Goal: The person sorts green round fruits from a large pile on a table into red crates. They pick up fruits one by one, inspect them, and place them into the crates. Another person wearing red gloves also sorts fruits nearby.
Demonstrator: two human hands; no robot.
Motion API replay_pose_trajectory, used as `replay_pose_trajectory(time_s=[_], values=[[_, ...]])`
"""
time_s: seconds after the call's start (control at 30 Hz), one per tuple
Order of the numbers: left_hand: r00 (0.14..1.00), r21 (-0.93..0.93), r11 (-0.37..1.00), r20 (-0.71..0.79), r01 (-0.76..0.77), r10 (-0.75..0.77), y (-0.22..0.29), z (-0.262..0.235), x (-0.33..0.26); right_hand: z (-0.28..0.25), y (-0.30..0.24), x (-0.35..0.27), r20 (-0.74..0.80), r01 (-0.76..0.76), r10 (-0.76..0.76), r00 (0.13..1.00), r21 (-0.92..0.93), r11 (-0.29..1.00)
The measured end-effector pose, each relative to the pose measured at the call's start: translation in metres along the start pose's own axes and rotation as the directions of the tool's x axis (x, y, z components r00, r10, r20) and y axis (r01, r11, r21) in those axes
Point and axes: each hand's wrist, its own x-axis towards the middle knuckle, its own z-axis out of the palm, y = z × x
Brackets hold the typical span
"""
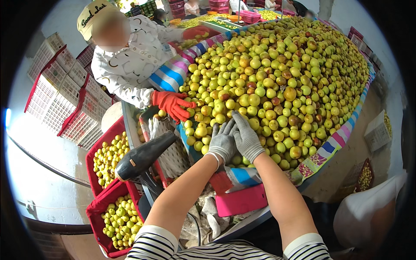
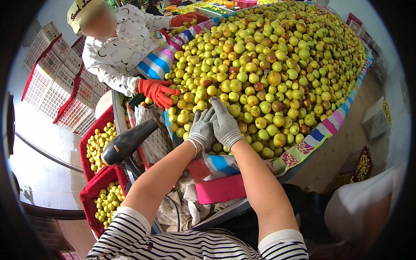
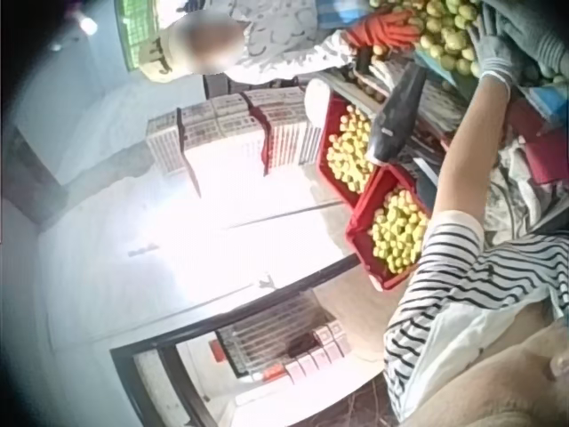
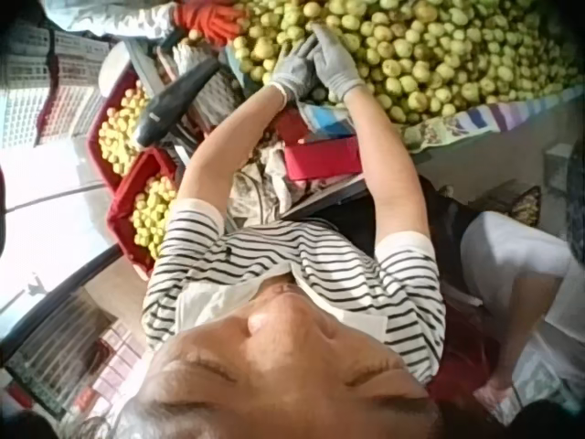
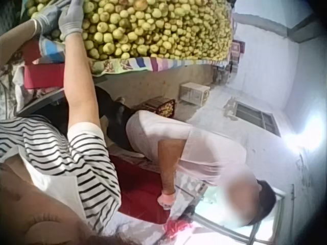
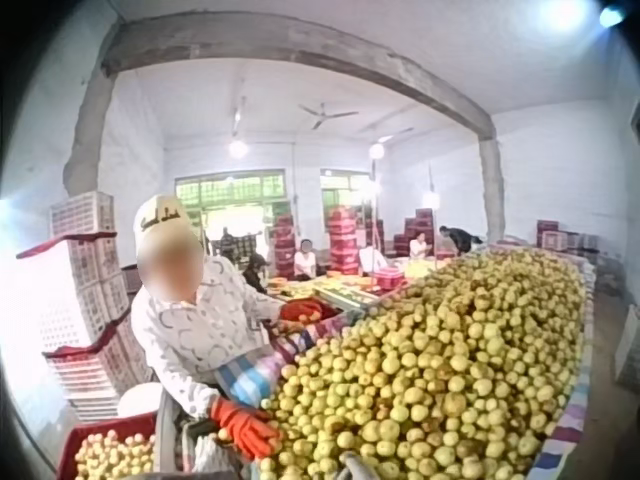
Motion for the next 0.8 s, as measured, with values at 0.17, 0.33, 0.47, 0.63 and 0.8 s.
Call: replay_pose_trajectory(time_s=[0.17, 0.33, 0.47, 0.63, 0.8], values=[[0.983, -0.051, 0.986, -0.084, 0.158, -0.162, -0.023, 0.003, 0.012, -0.001, 0.004, 0.000, -0.039, 0.029, -0.032, 0.999, -0.085, 0.996], [0.947, 0.034, 0.952, -0.123, 0.304, -0.298, -0.044, -0.006, -0.003, 0.000, 0.004, 0.002, -0.047, -0.042, 0.040, 0.998, -0.052, 0.998], [0.928, 0.046, 0.928, -0.085, 0.369, -0.364, -0.056, -0.010, -0.021, 0.000, 0.003, 0.003, -0.118, -0.050, 0.035, 0.992, -0.124, 0.991], [0.928, 0.043, 0.927, -0.037, 0.373, -0.372, -0.058, -0.014, -0.050, 0.003, 0.003, 0.002, -0.108, -0.096, 0.076, 0.991, -0.199, 0.975], [0.911, -0.044, 0.915, 0.125, 0.400, -0.393, -0.064, -0.029, -0.089, 0.002, -0.001, 0.001, -0.084, -0.140, 0.126, 0.988, -0.181, 0.974]])
